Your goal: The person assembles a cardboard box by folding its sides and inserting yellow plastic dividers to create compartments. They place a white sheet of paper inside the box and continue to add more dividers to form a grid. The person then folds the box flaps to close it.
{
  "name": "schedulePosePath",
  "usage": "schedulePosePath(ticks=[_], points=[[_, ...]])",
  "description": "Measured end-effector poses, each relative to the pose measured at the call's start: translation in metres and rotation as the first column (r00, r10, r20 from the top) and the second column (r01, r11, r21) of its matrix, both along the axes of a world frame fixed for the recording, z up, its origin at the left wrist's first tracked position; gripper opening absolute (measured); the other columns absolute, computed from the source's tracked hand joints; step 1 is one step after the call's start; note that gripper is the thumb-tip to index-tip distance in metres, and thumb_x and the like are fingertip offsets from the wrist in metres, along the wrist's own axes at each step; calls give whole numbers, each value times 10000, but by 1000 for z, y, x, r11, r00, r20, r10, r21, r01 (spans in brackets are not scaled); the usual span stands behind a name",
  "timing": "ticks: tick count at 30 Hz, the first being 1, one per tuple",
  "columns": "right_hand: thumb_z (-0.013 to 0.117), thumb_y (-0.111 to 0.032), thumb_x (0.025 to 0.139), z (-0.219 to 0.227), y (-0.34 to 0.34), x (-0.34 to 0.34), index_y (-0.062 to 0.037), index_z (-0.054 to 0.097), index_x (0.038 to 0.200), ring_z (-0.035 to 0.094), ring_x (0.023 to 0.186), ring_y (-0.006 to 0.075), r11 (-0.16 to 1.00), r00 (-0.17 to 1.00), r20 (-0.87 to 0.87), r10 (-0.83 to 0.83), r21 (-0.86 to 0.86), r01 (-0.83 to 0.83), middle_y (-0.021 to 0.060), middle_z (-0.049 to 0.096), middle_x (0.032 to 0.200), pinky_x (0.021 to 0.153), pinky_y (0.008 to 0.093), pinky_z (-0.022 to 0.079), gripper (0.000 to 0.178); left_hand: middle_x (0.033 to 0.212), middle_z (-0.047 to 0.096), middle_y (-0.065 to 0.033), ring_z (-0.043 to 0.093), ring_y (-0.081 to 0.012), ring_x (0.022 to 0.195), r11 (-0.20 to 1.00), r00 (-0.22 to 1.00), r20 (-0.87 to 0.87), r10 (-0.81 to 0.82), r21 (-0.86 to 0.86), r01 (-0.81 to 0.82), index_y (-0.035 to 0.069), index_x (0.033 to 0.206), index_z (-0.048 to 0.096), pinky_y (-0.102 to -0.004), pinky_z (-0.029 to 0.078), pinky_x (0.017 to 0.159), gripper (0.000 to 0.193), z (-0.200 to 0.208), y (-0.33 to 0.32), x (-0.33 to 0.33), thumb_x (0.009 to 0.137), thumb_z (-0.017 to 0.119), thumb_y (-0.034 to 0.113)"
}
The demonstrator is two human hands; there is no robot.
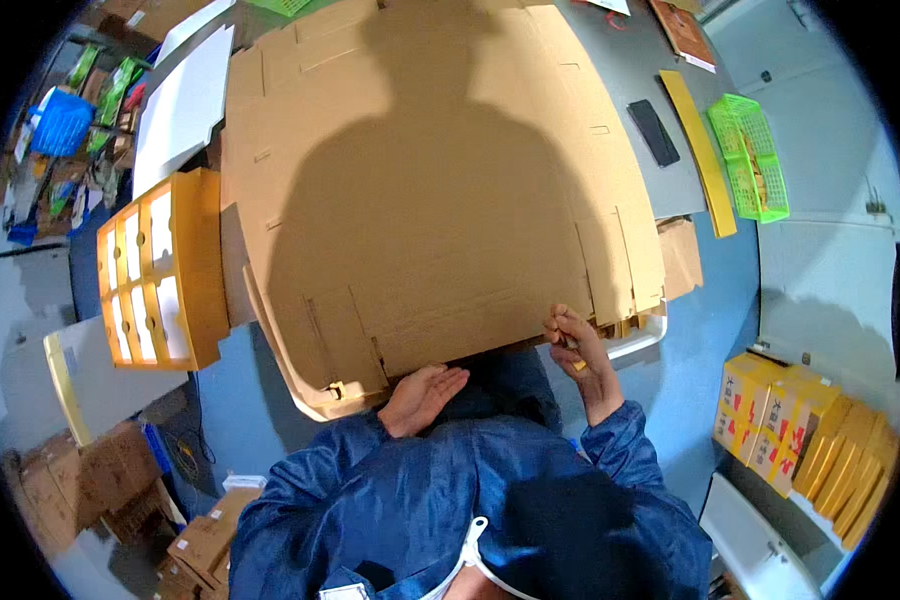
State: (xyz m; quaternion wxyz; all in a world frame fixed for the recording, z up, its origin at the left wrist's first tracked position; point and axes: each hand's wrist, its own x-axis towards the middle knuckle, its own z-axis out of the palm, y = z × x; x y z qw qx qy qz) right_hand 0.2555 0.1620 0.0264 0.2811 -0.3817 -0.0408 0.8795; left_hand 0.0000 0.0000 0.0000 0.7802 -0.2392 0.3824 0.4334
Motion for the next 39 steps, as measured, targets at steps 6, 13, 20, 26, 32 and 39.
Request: schedulePosePath(ticks=[6, 13, 20, 26, 32, 39], points=[[542, -77, 901, 7, -18, -5, -63, 521, 916, 573, 647, 94, 963, 969, 19, 245, -116, -242, 54, 566, 811, 330, 139, 304, 30, 1313, 416, -233, 396, -325, 1255, 977, 966, -145, 212, 24, -211, -106, 1223, 408, -407, 320, 1092, 351, 2, 2, 38, 925, 405, 81], [547, -81, 899, 8, 3, 5, -65, 524, 909, 576, 624, 95, 860, 857, 75, 510, -41, -508, 54, 576, 829, 330, 144, 289, 30, 1141, 517, -160, 487, -279, 1113, 877, 864, -194, 465, -30, -479, -41, 1116, 489, -397, 396, 1016, 255, 9, 6, 60, 890, 500, 77], [564, -126, 897, 32, 36, 8, -70, 533, 916, 600, 654, 117, 687, 698, 182, 692, 132, -715, 51, 580, 844, 364, 166, 334, 66, 997, 570, -34, 523, -189, 986, 716, 709, -97, 698, 113, -689, 96, 1058, 554, -353, 415, 950, 210, -1, 20, 82, 874, 604, 185], [580, -172, 874, 36, 52, -12, -58, 561, 927, 646, 695, 265, -201, 433, 875, 216, 474, -857, 119, 620, 815, 542, 333, 506, 127, 1222, 560, -81, 511, -238, 1133, 599, 596, -119, 794, 317, -735, 62, 1187, 526, -402, 415, 975, 359, -17, 58, 97, 897, 576, 267], [552, -122, 802, 34, 34, -50, -40, 522, 878, 655, 658, 311, -774, 326, 905, -272, -5, -634, 145, 623, 705, 546, 392, 527, 116, 1231, 556, -109, 510, -270, 1148, 485, 539, 60, 840, 361, -796, 48, 1213, 510, -430, 392, 1003, 398, -16, 68, 94, 897, 564, 284], [584, -191, 810, 29, 38, -71, -29, 500, 903, 651, 661, 320, -853, 310, 922, -232, -40, -521, 158, 634, 729, 551, 404, 518, 205, 1149, 601, -100, 551, -253, 1081, 530, 548, -42, 836, 324, -784, 45, 1160, 541, -397, 416, 974, 328, -32, 65, 102, 898, 564, 240]])
